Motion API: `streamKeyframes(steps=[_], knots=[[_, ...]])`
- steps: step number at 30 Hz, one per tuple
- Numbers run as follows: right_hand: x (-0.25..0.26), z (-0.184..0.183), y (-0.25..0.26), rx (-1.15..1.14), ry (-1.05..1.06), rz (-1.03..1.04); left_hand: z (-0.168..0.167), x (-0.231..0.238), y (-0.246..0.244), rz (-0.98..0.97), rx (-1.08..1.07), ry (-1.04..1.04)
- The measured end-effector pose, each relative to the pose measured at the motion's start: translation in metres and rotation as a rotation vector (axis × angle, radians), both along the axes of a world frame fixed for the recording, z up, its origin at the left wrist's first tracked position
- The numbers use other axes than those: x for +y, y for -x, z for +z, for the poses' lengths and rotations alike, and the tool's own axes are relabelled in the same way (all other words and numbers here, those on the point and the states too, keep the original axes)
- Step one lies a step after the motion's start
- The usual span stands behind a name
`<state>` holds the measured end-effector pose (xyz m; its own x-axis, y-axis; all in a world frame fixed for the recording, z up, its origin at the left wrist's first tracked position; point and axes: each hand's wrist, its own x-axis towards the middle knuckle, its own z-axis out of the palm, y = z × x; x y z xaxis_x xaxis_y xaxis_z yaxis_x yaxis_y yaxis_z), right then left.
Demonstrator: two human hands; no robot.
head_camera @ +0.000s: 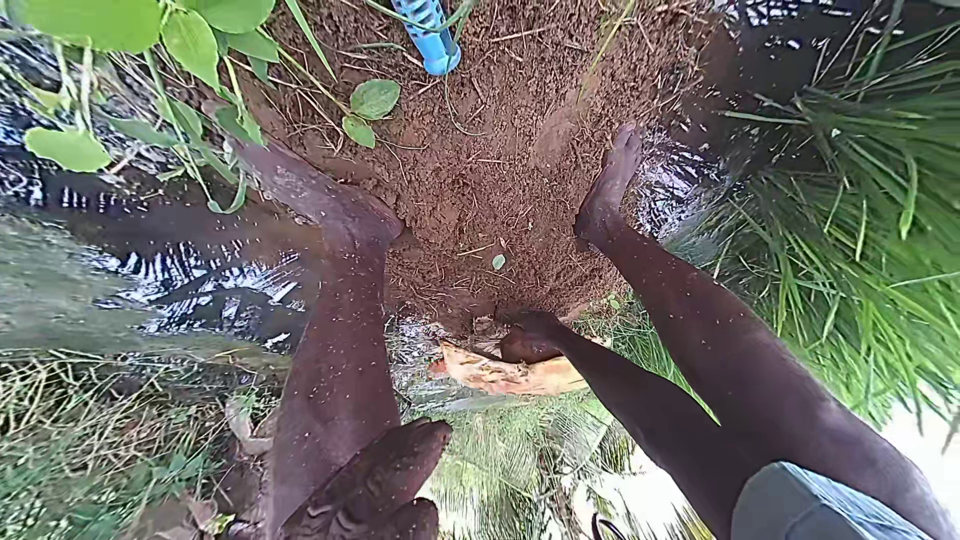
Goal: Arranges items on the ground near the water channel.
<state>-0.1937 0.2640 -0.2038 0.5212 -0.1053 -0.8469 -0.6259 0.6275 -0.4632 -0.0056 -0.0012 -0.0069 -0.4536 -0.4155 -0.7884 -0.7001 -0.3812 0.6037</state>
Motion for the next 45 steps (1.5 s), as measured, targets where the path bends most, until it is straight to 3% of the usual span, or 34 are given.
streamKeyframes(steps=[1, 3, 5, 13, 20, 26, 30, 34, 37, 40, 45], knots=[[0.035, -0.025, -0.008, -0.026, -0.181, 0.089, 0.0, 0.001, -0.001, -0.005, 0.003, 0.002], [0.037, -0.057, -0.02, 0.006, -0.513, 0.248, 0.0, 0.002, -0.001, 0.006, 0.005, -0.018], [0.018, -0.069, -0.02, 0.071, -0.573, 0.214, 0.0, 0.001, 0.001, 0.009, 0.004, -0.016], [-0.109, -0.07, 0.013, -0.057, -0.303, 0.08, 0.005, 0.008, 0.0, -0.109, -0.042, 0.076], [-0.196, -0.103, 0.046, -0.024, -0.142, -0.085, -0.001, 0.019, 0.002, -0.143, -0.05, 0.166], [-0.275, -0.124, 0.045, 0.1, -0.016, 0.116, -0.004, 0.024, 0.009, -0.091, -0.064, 0.129], [-0.277, -0.131, 0.041, 0.126, 0.125, 0.107, -0.004, 0.024, 0.009, -0.11, -0.068, 0.118], [-0.274, -0.114, 0.041, 0.295, 0.329, 0.085, -0.003, 0.022, 0.009, -0.111, -0.07, 0.118], [-0.266, -0.107, 0.05, 0.419, 0.415, -0.173, -0.002, 0.018, 0.01, -0.122, -0.071, 0.109], [-0.257, -0.092, 0.067, 0.517, 0.336, -0.426, -0.002, 0.015, 0.011, -0.117, -0.068, 0.092], [-0.174, -0.073, 0.098, 0.598, 0.24, -0.676, 0.0, 0.011, 0.013, -0.114, -0.076, 0.043]])
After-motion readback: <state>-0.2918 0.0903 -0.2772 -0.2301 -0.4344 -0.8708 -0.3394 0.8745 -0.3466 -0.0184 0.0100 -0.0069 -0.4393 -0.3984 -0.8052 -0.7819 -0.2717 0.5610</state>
